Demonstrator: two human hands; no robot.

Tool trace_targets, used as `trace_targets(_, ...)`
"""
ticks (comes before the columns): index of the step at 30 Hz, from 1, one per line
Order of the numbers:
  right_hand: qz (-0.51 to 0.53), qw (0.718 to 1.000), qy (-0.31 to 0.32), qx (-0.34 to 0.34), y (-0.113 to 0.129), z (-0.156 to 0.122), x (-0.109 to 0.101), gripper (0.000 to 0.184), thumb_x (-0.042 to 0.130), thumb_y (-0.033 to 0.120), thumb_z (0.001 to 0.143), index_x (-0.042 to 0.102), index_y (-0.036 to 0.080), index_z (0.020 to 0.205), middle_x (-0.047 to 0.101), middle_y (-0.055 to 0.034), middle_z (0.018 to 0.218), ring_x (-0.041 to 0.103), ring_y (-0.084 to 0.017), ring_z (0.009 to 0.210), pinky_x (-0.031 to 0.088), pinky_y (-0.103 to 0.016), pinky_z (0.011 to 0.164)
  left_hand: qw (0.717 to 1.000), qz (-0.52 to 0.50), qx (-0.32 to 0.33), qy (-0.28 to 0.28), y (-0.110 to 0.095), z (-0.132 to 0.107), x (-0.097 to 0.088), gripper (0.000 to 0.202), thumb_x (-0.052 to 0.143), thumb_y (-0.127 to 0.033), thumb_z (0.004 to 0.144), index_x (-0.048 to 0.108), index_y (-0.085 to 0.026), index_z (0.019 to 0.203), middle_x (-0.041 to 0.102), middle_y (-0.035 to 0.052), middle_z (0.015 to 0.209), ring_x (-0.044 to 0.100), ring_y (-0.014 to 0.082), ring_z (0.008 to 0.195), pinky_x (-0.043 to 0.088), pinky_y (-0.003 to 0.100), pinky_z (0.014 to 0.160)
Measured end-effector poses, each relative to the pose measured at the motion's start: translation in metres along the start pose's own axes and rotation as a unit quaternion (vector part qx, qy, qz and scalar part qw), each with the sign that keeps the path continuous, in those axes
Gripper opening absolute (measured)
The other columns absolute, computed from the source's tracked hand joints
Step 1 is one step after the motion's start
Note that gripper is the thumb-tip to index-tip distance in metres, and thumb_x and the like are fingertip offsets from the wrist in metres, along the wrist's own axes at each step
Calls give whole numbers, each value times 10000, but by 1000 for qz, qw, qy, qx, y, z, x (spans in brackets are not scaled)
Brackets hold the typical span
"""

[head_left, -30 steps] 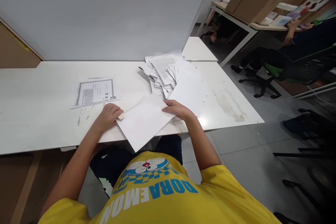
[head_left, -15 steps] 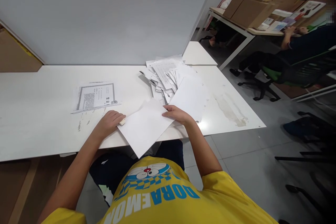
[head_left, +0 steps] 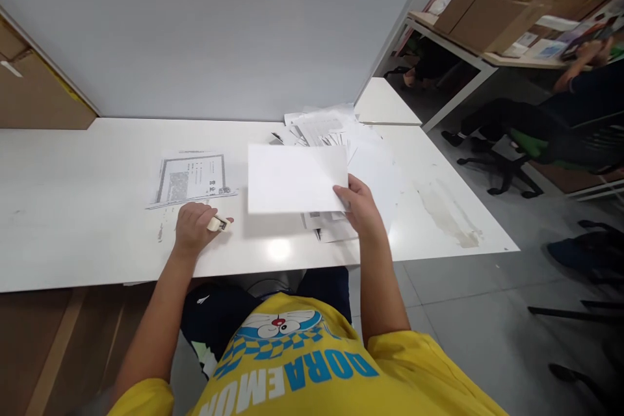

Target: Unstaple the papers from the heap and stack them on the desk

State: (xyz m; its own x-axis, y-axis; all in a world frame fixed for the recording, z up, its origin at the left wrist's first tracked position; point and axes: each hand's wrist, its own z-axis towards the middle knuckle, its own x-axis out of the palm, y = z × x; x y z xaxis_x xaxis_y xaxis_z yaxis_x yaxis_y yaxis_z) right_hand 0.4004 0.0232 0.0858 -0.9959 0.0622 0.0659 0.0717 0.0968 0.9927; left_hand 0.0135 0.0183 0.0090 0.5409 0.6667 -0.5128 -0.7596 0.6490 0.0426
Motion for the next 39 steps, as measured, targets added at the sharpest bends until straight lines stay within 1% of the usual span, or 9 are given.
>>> trace_targets(7, -8, 999, 33, 10, -39, 47, 120, 416, 545, 320, 767, 569, 181, 1159, 713, -83, 1151, 645, -239, 1058, 520, -360, 936, 988, 79, -107, -79, 18, -9, -13, 454, 728, -386, 838, 442, -231, 1154, 578, 45, 923, 549, 201, 874, 451, 428, 738)
trace_targets(13, -177, 978, 110, -20, -50, 84, 211, 410, 440, 205, 868, 523, 142, 1265, 650, -115, 1268, 613, -258, 1116, 512, -372, 958, 981, 90, -159, -72, 21, -16, -11, 426, 720, -376, 827, 445, -254, 1128, 583, 60, 929, 572, 235, 894, 459, 479, 763)
trace_targets(19, -404, 900, 91, -136, -57, 85, 243, 546, 448, 160, 888, 379, 80, 1424, 489, -222, 1382, 471, -356, 1242, 419, -514, 1039, 984, 81, -143, -74, 26, -15, -8, 519, 769, -275, 751, 447, -250, 1158, 605, 81, 931, 592, 278, 870, 459, 492, 779)
trace_targets(22, -432, 889, 54, -141, -57, 78, 242, 691, 496, 282, 930, 217, 51, 1519, 325, -258, 1517, 376, -373, 1330, 350, -519, 1095, 984, 85, -139, -77, 26, -11, -8, 505, 767, -270, 757, 461, -249, 1159, 609, 85, 930, 593, 274, 849, 460, 483, 761)
trace_targets(26, -420, 887, 54, -185, -42, 57, 225, 676, 478, 365, 960, 227, 121, 1539, 227, -214, 1590, 307, -361, 1402, 306, -511, 1127, 983, 126, -117, -65, 24, -5, -11, 514, 781, -296, 758, 477, -246, 1169, 620, 77, 915, 602, 255, 829, 482, 445, 712)
trace_targets(29, -387, 892, 24, -234, -28, 37, 188, 604, 454, 391, 961, 320, 176, 1508, 279, -180, 1572, 311, -348, 1407, 301, -520, 1133, 983, 127, -119, -63, 22, -2, -12, 500, 780, -319, 759, 494, -243, 1161, 620, 75, 891, 601, 258, 811, 484, 446, 697)
trace_targets(33, -408, 882, -99, -214, -21, 30, 90, 594, 473, 410, 929, 394, 166, 1465, 307, -199, 1558, 259, -372, 1439, 242, -570, 1153, 991, 73, -107, -18, 21, 5, -8, 460, 769, -307, 757, 521, -235, 1138, 638, 86, 884, 614, 275, 818, 487, 449, 708)
trace_targets(36, -431, 859, -266, -76, -27, 31, 0, 734, 509, 500, 902, 329, 123, 1505, 284, -253, 1565, 212, -424, 1453, 195, -632, 1145, 996, 16, -62, 61, 19, 13, -1, 362, 744, -331, 773, 540, -239, 1058, 644, 63, 860, 624, 268, 806, 487, 435, 713)
trace_targets(39, -420, 846, -323, 59, -38, 25, -67, 975, 597, 606, 829, 252, 31, 1536, 367, -344, 1474, 280, -486, 1408, 227, -642, 1118, 989, -3, -16, 148, 15, 20, 4, 250, 681, -328, 819, 538, -248, 1007, 654, 53, 867, 634, 267, 826, 494, 436, 735)
